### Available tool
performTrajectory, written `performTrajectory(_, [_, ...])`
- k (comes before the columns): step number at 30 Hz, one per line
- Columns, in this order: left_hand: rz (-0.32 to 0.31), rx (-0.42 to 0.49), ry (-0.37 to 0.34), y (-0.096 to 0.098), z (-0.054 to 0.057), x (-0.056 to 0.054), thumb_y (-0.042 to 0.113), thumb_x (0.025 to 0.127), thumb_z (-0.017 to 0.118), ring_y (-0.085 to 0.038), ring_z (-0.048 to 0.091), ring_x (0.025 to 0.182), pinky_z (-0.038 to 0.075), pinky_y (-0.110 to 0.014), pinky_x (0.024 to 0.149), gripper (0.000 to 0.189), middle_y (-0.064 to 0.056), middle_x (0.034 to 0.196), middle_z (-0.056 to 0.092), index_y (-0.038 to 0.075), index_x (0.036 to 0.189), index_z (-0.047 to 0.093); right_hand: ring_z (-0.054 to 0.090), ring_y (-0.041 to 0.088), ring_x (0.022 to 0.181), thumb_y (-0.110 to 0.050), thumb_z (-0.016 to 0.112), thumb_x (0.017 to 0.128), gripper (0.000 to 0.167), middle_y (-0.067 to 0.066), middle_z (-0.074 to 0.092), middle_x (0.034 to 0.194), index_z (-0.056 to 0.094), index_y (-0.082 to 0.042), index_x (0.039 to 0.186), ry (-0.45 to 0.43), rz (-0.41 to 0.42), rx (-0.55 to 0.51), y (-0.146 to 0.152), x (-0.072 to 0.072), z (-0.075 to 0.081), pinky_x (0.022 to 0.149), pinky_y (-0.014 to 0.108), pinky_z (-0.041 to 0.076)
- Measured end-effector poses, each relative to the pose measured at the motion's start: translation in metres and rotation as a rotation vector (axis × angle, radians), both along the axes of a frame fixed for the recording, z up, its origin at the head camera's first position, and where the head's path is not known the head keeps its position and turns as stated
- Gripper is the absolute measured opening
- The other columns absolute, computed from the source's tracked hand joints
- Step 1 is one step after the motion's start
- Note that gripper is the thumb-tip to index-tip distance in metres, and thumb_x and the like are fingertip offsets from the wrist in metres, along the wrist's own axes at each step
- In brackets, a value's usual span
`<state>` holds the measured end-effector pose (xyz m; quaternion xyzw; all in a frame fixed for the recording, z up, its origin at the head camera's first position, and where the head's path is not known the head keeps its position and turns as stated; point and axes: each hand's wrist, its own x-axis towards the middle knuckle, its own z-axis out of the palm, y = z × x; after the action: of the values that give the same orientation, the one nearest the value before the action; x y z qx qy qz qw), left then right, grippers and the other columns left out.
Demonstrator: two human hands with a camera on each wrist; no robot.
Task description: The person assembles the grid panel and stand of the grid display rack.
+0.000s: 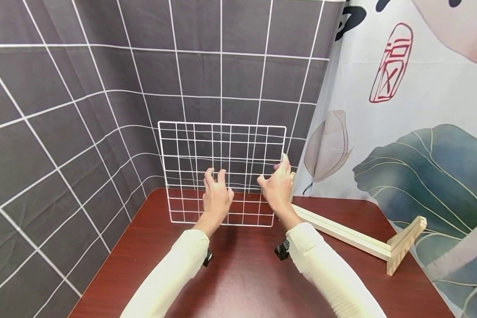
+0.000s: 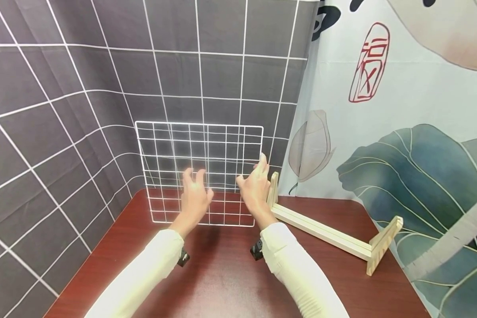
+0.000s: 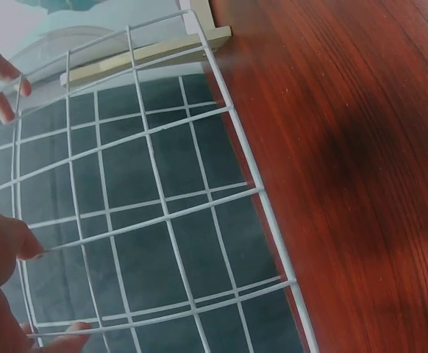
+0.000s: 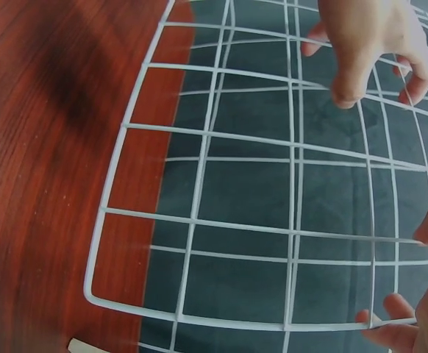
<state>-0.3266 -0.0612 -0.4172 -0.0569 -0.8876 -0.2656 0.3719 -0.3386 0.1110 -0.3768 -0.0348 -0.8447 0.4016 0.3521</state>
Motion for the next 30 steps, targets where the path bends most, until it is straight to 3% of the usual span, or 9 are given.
performTrajectory(7, [0.010, 0.019, -0.039, -0.003, -0.002, -0.001, 0.008, 0.078, 0.076, -0.037, 0.057, 0.112, 0.047, -0.035, 0.047, 0.063, -0.019, 0.147, 0.035, 0.013, 0.135, 0.051, 0.062, 0.034, 0.090, -0.016, 0.079, 0.072, 0.092, 0.008, 0.056, 0.114, 0.032, -0.011, 0.151, 0.015, 0.015, 0.015, -0.001, 0.001, -0.002, 0.080, 0.051, 0.051])
performTrajectory(19, [-0.008, 0.043, -0.006, -0.006, 0.000, -0.002, 0.008, 0.076, 0.079, -0.036, 0.061, 0.089, 0.047, -0.034, 0.046, 0.057, -0.020, 0.136, 0.038, 0.010, 0.127, 0.053, 0.068, 0.027, 0.094, -0.017, 0.080, 0.075, 0.089, 0.008, 0.057, 0.114, 0.033, -0.012, 0.151, 0.058, 0.042, 0.033, 0.001, 0.003, -0.002, 0.079, 0.049, 0.052])
performTrajectory(25, [-0.021, 0.060, -0.013, -0.007, 0.001, -0.003, 0.007, 0.075, 0.078, -0.036, 0.061, 0.090, 0.048, -0.034, 0.047, 0.059, -0.020, 0.138, 0.037, 0.010, 0.128, 0.052, 0.069, 0.032, 0.100, -0.016, 0.080, 0.080, 0.087, 0.015, 0.059, 0.116, 0.032, -0.004, 0.152, 0.090, 0.152, 0.052, 0.010, 0.004, 0.000, 0.089, 0.049, 0.051])
performTrajectory(30, [-0.020, 0.055, -0.003, -0.008, 0.002, -0.003, 0.006, 0.076, 0.078, -0.037, 0.062, 0.090, 0.050, -0.035, 0.048, 0.059, -0.020, 0.138, 0.037, 0.010, 0.128, 0.052, 0.068, 0.035, 0.102, -0.017, 0.072, 0.086, 0.069, 0.020, 0.058, 0.118, 0.042, 0.001, 0.146, 0.114, 0.226, 0.037, 0.025, 0.005, -0.001, 0.094, 0.048, 0.053])
